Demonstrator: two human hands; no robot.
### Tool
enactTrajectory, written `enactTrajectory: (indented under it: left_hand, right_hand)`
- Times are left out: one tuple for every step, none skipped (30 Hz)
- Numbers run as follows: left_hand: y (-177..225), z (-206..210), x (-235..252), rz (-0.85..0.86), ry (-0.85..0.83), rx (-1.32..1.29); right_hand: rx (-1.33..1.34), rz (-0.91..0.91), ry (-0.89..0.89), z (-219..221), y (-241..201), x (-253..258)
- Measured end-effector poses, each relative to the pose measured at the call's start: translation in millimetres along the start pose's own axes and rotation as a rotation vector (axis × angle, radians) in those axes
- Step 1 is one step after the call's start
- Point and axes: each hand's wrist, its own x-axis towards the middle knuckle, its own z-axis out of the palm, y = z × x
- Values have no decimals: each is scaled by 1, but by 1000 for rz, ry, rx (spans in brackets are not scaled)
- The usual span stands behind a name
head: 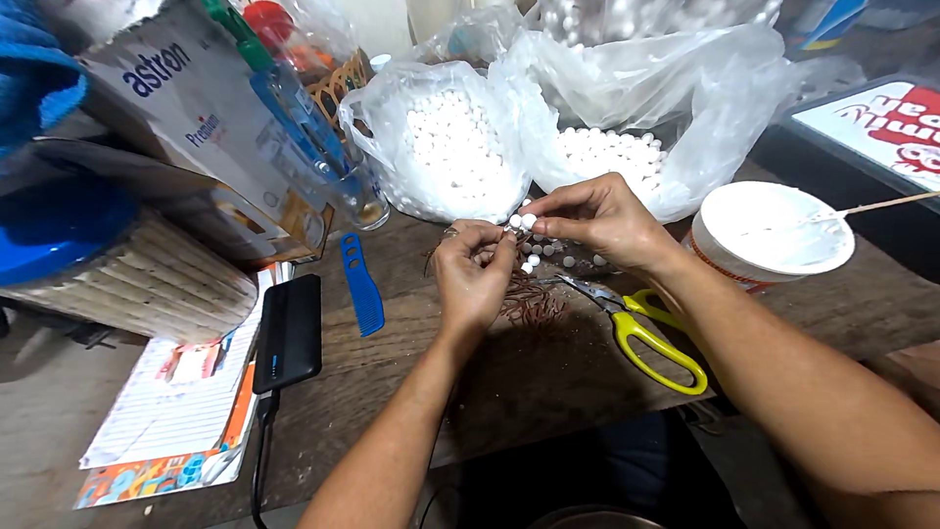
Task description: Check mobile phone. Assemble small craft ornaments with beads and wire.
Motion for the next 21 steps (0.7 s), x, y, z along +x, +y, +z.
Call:
enactTrajectory:
  left_hand:
    - [0, 0, 0, 3, 0, 4]
    - [-1, 1, -1, 8, -1, 7]
    - [-2, 2, -2, 15, -4, 10]
    - [-2, 2, -2, 20, -6, 10]
    - [-3, 3, -2, 26, -3, 10]
    - [-3, 3, -2, 28, 2, 13]
    - [-4, 3, -2, 28, 6, 15]
    - [-4, 3, -2, 29, 8, 16]
    - [-4, 3, -2, 31, 9, 16]
    - [-4, 3, -2, 33, 6, 16]
    - [-4, 3, -2, 36, 4, 17]
    - [-4, 4, -3, 40, 2, 14]
    - [-4, 4, -3, 46, 4, 10]
    - [-5, 5, -4, 53, 6, 5]
    - [-5, 5, -5, 57, 5, 1]
    - [-5, 5, -5, 62, 8, 0]
    - [-3, 5, -5, 69, 15, 0]
    - [-2, 5, -4, 79, 20, 5]
    - [-1, 5, -3, 88, 25, 16]
    - [-2, 4, -3, 95, 26, 33]
    - [-3, 4, -3, 100, 30, 54]
  right_hand:
    - [-9, -10, 2, 1, 0, 0]
    - [-12, -20, 4, 1, 1, 0]
    - [-11, -31, 2, 2, 2, 0]
    - [-12, -39, 3, 2, 3, -1]
    - [-15, -43, 3, 2, 4, -1]
    - [-23, -48, 5, 2, 4, -1]
    - [-36, -52, 6, 2, 5, -1]
    - [-48, -54, 6, 3, 5, -1]
    - [-55, -59, 5, 3, 6, -1]
    - [-56, -64, 9, 4, 6, -1]
    - [-54, -71, 16, 5, 6, -1]
    - [-51, -81, 18, 6, 5, -2]
    - [-50, -91, 19, 7, 4, -2]
    - [-55, -104, 20, 9, 3, -2]
    - [-63, -115, 21, 9, 3, -3]
    - [-72, -129, 22, 9, 2, -3]
    - [-80, -141, 21, 8, 1, -3]
    - [-85, -149, 23, 7, 0, -3]
    - [-97, -148, 26, 6, -1, -3]
    - [-113, -142, 26, 6, -2, -3]
    - [-130, -134, 25, 6, -2, -3]
